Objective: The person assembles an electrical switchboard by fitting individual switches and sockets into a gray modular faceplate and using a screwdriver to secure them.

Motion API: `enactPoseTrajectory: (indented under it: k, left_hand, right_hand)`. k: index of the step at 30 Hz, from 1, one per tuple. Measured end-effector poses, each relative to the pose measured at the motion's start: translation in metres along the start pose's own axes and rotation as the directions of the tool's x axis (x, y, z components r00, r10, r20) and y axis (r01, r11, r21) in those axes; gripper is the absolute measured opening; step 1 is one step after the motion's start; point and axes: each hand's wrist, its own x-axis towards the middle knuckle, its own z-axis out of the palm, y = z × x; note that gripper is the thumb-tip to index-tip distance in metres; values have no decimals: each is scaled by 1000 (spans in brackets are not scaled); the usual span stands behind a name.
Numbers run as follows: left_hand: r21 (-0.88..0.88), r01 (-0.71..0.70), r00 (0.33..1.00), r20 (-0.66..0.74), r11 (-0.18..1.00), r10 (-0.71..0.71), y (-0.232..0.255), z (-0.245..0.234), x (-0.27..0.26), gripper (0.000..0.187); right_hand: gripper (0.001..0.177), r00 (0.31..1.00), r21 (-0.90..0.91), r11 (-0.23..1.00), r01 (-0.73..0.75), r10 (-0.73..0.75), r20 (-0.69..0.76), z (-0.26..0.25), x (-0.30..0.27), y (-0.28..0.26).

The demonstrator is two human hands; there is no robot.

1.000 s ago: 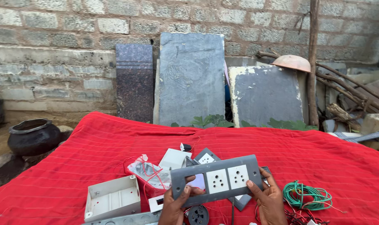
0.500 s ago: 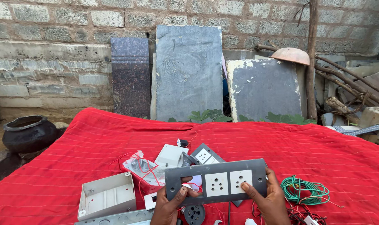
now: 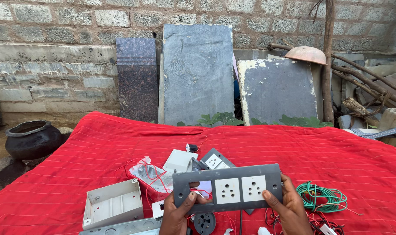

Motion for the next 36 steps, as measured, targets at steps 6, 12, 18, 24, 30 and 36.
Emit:
enactPoseTrajectory:
  k: [6,12,18,24,30,36]
  left_hand:
    - [101,40,989,-147,994,-25,-17,13,7,44]
    - [218,119,992,-64,969,-108,-19,16,9,38]
    - [230,-6,999,-38,973,15,-33,22,3,35]
    - [504,77,949,-300,860,91,-17,47,-11,35]
    - [509,-22,934,-296,861,199,-18,36,-8,40]
    - [421,-24,955,-258,907,145,-26,28,-3,54]
  right_hand:
    - [58,996,121,992,37,-27,-82,-21,14,16]
    - [55,994,137,989,54,-41,-97,-66,24,23]
    - [53,987,-73,992,-103,92,-133,-74,20,16]
    - [49,991,-167,976,-137,135,-28,-61,19,17]
    - [37,990,-112,984,-140,138,-26,-55,17,15]
    - [31,992,51,995,-83,88,-91,-58,18,17]
